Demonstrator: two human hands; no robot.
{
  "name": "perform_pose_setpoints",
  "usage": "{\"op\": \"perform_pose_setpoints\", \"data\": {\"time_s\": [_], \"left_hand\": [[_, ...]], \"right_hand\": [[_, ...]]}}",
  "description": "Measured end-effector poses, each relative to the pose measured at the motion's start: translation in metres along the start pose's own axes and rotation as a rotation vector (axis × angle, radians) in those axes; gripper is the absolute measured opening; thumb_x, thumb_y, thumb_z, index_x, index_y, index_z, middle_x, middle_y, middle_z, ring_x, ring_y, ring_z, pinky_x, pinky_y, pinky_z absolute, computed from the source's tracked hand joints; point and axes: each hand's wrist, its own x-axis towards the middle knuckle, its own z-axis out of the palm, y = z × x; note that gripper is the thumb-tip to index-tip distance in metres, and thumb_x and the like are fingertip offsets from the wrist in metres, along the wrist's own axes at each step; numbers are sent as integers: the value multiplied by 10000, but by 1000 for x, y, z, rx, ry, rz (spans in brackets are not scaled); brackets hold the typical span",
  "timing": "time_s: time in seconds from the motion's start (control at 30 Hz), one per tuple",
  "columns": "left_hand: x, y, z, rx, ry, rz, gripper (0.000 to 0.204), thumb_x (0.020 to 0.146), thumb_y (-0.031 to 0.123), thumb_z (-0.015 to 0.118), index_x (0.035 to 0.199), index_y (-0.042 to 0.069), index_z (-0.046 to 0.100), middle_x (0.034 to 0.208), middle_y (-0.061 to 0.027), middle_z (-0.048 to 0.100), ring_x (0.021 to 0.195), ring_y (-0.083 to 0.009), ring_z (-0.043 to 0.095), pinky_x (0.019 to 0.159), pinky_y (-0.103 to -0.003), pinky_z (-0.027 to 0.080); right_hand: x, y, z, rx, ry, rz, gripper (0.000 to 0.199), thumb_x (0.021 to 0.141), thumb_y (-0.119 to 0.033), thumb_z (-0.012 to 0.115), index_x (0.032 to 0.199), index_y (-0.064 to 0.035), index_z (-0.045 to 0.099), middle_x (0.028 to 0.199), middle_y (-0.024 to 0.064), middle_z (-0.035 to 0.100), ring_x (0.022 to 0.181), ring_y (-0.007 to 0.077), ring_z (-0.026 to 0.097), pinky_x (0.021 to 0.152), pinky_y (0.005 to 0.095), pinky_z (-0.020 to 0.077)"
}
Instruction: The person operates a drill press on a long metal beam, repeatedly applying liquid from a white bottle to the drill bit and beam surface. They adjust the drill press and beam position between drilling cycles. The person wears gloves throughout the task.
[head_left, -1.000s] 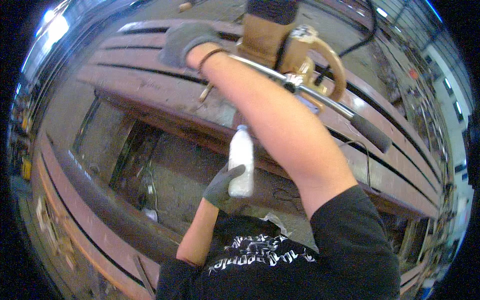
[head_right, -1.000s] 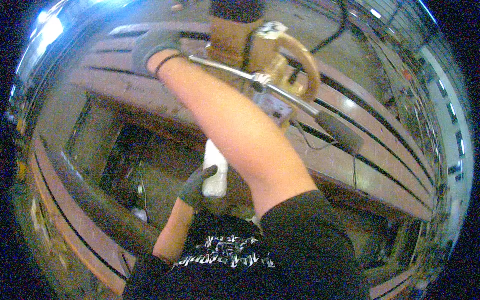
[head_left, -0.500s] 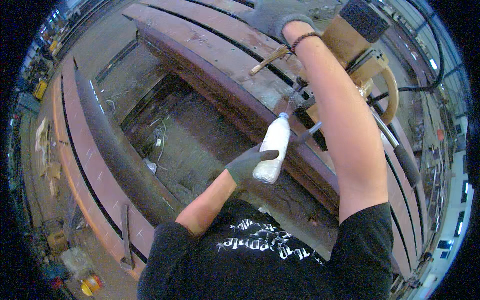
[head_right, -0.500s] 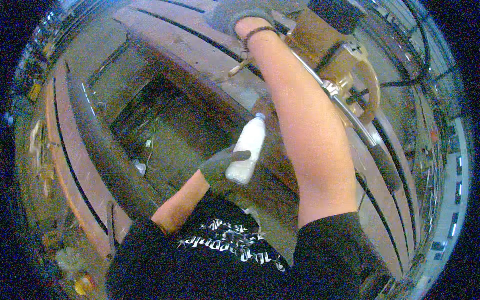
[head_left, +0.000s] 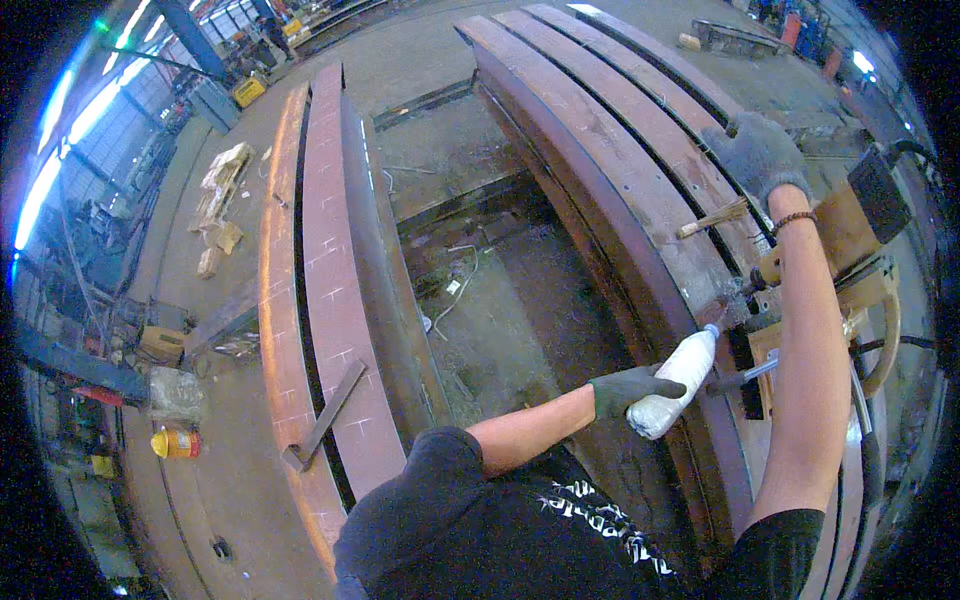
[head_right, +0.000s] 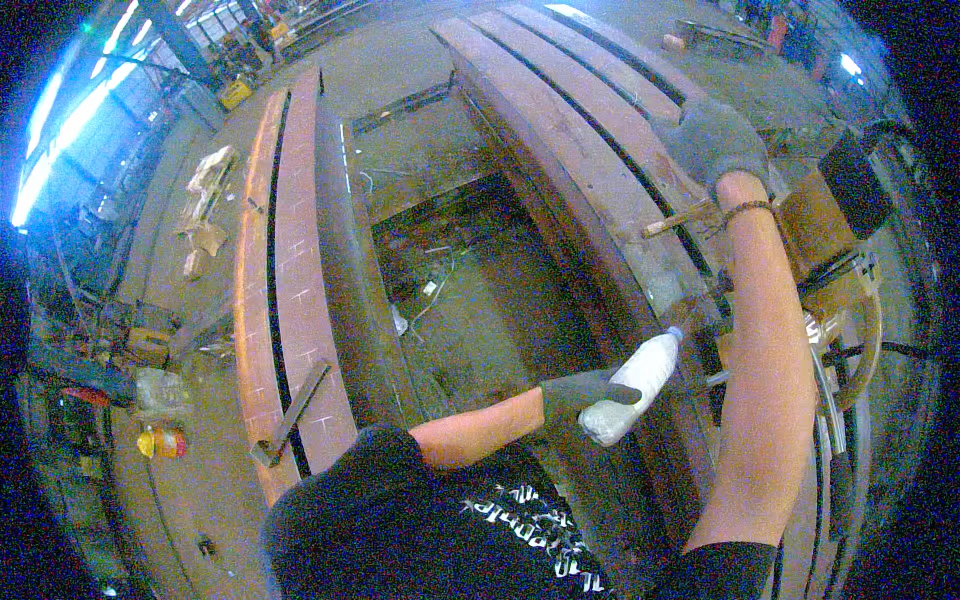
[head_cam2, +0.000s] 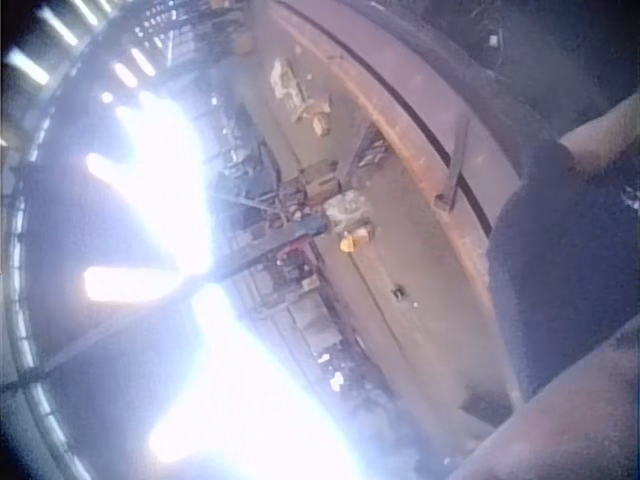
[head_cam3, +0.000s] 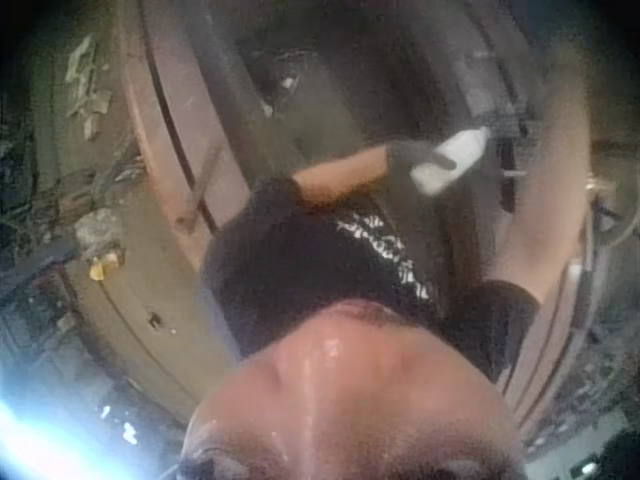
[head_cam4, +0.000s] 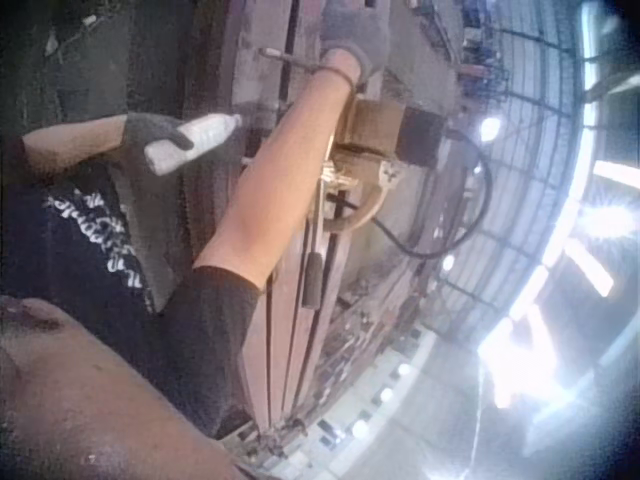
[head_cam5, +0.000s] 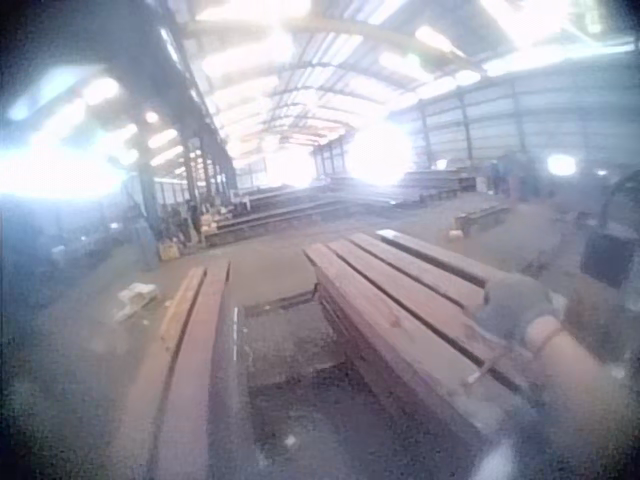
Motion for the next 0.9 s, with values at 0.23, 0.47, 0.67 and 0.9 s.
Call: {"op": "perform_pose_setpoints", "data": {"time_s": [0.23, 0.47, 0.67, 0.9], "left_hand": [[-5, 7, 2, 7, -39, -36, 649, 900, 371, 789, 1415, 69, 533, 1142, -49, 699, 934, -154, 662, 833, -351, 564], [-10, 14, 8, 33, -9, -36, 656, 897, 394, 786, 1405, 63, 535, 1133, -49, 699, 906, -162, 670, 824, -353, 568], [-8, 12, 6, 18, -52, 18, 690, 905, 383, 779, 1444, 56, 500, 1180, -57, 688, 977, -161, 659, 861, -350, 561], [0, 5, -4, 54, -68, -9, 697, 911, 372, 779, 1453, 43, 490, 1207, -59, 682, 985, -150, 653, 883, -349, 558]], "right_hand": [[-1, -3, -4, 7, -51, 13, 541, 904, -558, 631, 999, -42, 764, 1044, 244, 735, 965, 409, 713, 862, 488, 551], [-4, -6, -11, -6, -97, 26, 598, 945, -583, 563, 1017, -26, 770, 1108, 260, 725, 1026, 432, 704, 916, 505, 554], [-1, -5, -8, -30, -123, 40, 551, 916, -561, 607, 1027, -44, 762, 1085, 248, 732, 1024, 409, 709, 906, 484, 551], [-4, -9, -11, -43, -140, 62, 542, 929, -557, 603, 1068, -55, 751, 1157, 242, 721, 1080, 405, 693, 934, 489, 541]]}}
